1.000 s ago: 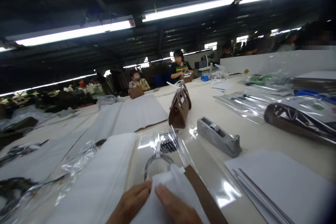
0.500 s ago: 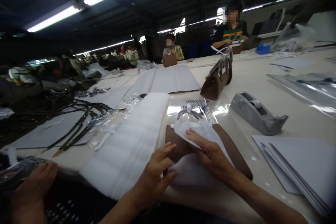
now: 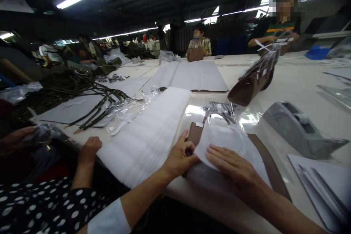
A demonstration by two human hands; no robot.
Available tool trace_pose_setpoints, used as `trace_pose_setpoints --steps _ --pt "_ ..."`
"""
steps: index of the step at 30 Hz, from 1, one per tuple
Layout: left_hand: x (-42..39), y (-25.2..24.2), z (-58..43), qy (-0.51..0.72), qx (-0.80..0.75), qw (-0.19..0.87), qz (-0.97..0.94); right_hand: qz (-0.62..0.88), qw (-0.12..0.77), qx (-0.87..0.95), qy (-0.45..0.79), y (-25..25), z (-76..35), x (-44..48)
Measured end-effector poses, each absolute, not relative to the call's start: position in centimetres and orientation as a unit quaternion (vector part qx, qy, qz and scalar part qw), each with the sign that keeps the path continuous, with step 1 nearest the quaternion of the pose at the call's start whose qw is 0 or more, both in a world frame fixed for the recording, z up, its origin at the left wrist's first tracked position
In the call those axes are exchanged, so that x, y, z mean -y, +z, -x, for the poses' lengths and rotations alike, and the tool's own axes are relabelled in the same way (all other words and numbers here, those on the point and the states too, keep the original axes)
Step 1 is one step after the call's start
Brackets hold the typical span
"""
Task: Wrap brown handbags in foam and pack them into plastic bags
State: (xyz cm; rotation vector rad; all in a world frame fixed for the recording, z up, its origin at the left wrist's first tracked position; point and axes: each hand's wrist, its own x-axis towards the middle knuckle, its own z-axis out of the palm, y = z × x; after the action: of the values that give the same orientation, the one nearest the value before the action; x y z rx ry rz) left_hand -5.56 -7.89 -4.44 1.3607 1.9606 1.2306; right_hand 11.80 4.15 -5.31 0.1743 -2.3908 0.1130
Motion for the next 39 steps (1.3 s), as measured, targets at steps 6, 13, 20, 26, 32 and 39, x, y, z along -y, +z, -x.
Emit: trace_pose_setpoints --steps 6,13,20,26,32,39 --pt "6.9 -5.4 6.1 0.490 -0.709 0.258 -0.437 -0.073 0.318 0.945 0.008 -4.2 -10.5 -3.2" --pt "6.5 -5.1 6.1 0.553 -0.629 0.407 -0.365 0.010 0.301 0.952 -0.062 -4.2 -8.1 -2.1" --pt "6.5 -5.6 6.0 0.587 -0.589 0.445 -0.332 -0.071 0.325 0.943 0.000 -4.6 -9.1 -2.3" --pt "6.8 -6.4 6.4 0.568 -0.614 0.397 -0.379 -0.102 0.294 0.950 -0.028 -4.7 -9.1 -1.8" --pt "7.4 -6.1 5.8 0.505 -0.706 0.231 -0.439 -0.045 0.204 0.977 -0.030 -4.8 -10.0 -0.8" --pt "11.7 -7.9 6.4 0.316 -0.571 -0.061 -0.755 -0.014 0.217 0.976 0.014 -5.1 -10.2 -0.6"
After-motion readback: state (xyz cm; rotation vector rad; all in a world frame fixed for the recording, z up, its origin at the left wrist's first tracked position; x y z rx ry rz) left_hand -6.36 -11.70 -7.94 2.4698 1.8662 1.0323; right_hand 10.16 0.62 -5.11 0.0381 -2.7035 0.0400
